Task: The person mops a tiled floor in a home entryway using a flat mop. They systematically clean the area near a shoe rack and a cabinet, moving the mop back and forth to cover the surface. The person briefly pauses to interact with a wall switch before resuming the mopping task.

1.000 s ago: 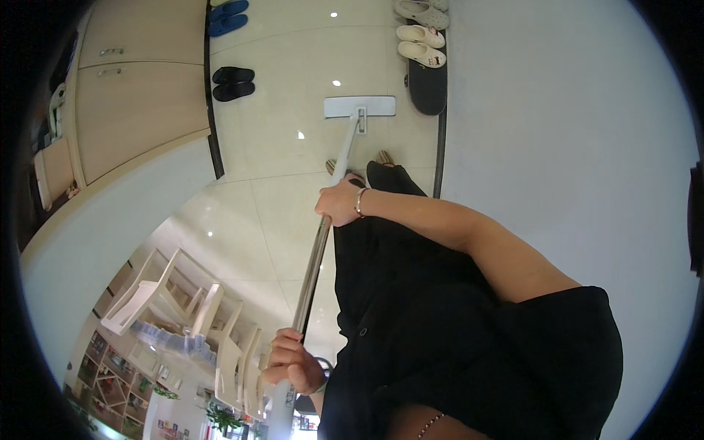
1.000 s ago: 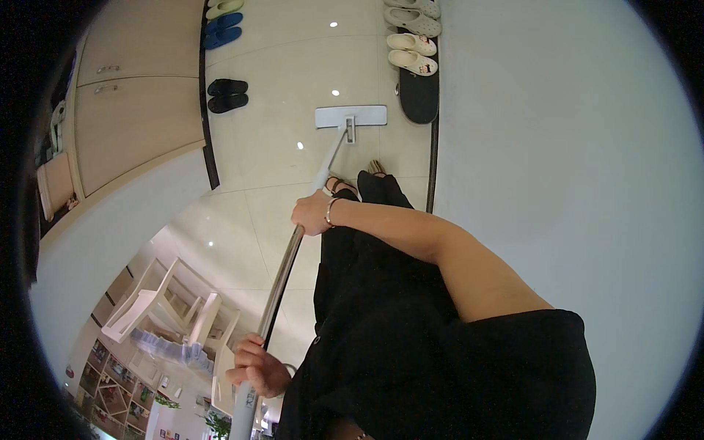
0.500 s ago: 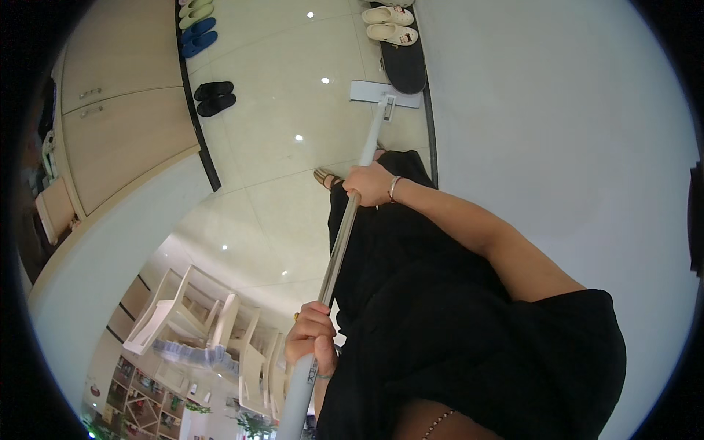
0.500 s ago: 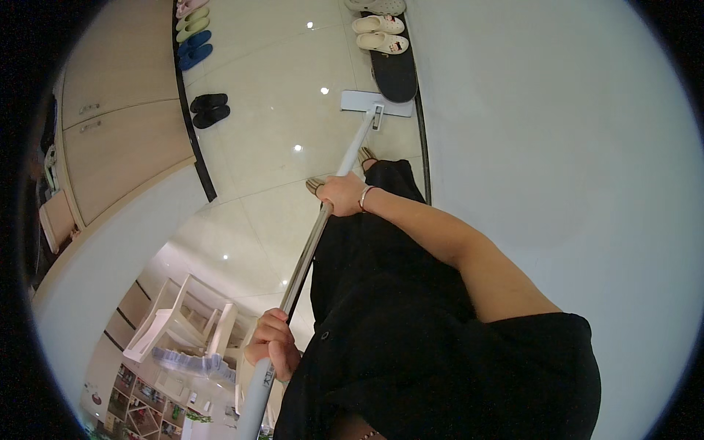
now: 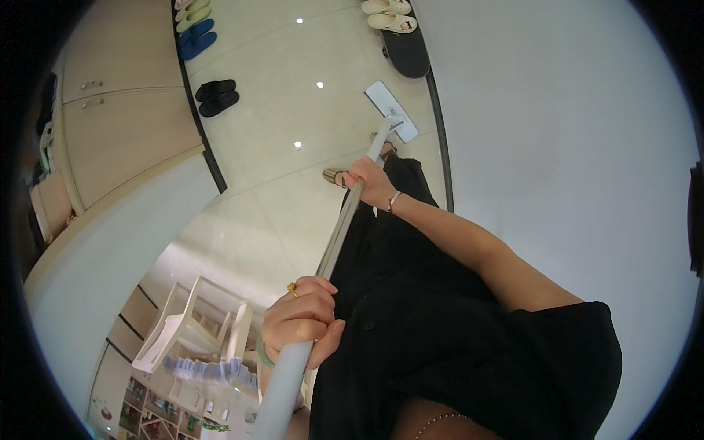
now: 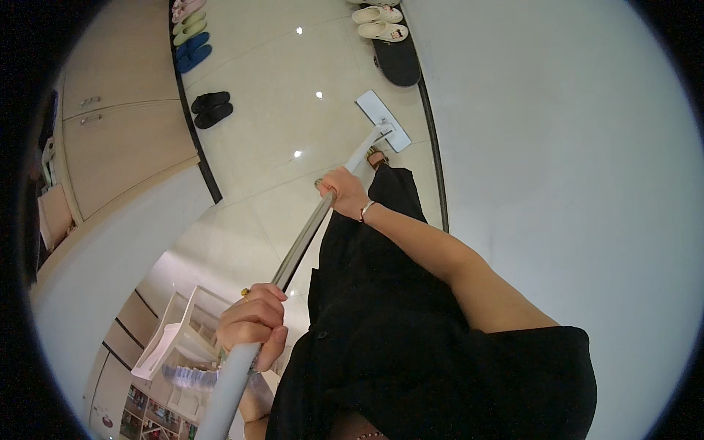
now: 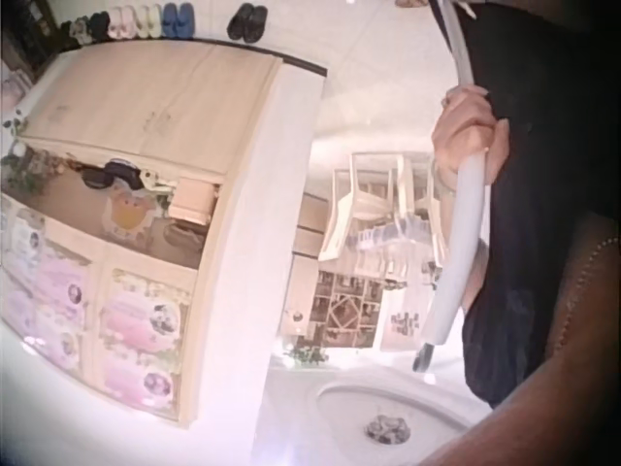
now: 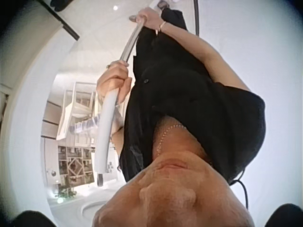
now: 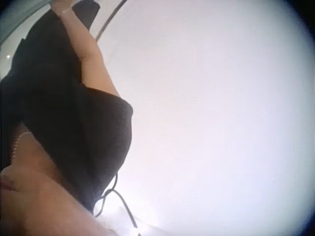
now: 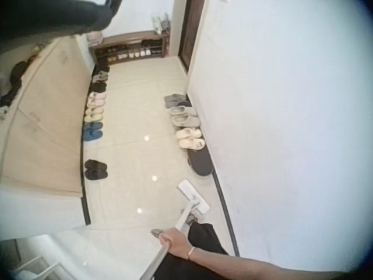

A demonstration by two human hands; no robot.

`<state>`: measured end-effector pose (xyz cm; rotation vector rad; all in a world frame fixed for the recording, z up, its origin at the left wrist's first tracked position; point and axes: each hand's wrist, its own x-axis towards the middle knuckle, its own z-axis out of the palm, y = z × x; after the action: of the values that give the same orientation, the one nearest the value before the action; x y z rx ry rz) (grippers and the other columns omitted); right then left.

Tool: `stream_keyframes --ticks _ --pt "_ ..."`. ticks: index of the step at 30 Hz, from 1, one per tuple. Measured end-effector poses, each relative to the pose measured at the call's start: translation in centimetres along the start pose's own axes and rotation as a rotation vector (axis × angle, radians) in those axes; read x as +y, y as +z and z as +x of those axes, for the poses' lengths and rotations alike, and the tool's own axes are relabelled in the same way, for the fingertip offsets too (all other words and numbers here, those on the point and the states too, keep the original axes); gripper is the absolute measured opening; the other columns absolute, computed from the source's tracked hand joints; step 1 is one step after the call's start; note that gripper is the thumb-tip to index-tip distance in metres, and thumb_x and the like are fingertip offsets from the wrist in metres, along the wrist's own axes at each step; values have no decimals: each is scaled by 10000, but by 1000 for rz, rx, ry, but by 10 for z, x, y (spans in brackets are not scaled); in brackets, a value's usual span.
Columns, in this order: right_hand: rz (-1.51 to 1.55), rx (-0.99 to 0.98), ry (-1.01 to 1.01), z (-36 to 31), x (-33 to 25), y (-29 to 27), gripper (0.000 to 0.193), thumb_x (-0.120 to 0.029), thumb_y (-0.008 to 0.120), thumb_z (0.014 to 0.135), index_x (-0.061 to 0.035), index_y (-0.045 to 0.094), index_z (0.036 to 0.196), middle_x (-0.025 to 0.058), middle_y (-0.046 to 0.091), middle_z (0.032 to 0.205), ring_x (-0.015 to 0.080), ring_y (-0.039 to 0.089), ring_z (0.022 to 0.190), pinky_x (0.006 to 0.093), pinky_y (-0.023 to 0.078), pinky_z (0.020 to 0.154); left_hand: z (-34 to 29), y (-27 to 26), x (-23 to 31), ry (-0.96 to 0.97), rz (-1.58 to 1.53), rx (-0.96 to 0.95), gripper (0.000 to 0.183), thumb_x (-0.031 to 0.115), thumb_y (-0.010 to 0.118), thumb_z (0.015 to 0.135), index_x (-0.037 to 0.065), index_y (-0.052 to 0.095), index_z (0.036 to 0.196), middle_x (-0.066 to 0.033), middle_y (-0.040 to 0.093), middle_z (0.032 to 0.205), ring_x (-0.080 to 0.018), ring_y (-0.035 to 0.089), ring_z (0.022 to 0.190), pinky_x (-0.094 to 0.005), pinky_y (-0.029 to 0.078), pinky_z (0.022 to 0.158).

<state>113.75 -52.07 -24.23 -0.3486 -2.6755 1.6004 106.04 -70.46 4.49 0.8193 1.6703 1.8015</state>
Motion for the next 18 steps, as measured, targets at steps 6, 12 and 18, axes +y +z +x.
stream_keyframes --ticks 6,12,18 --pt "150 -16 -98 8 -65 83 245 -140 650 834 -91 482 662 65 533 683 309 503 725 400 419 626 -51 -51 46 -51 87 45 260 -46 683 657 55 444 632 -54 494 547 -215 479 519 -408 472 635" --pt "301 -247 -132 9 -121 161 264 -116 649 840 -61 463 662 73 514 672 298 487 731 388 427 618 -105 -69 75 -106 223 184 262 -37 698 626 60 455 616 -47 498 537 -211 482 508 -393 472 625" --pt "354 -600 -238 7 -135 212 257 -160 628 855 -58 489 665 68 524 689 277 479 787 382 437 685 -131 -59 79 -172 356 343 257 -46 691 632 71 463 614 -41 517 550 -202 508 523 -402 482 639"
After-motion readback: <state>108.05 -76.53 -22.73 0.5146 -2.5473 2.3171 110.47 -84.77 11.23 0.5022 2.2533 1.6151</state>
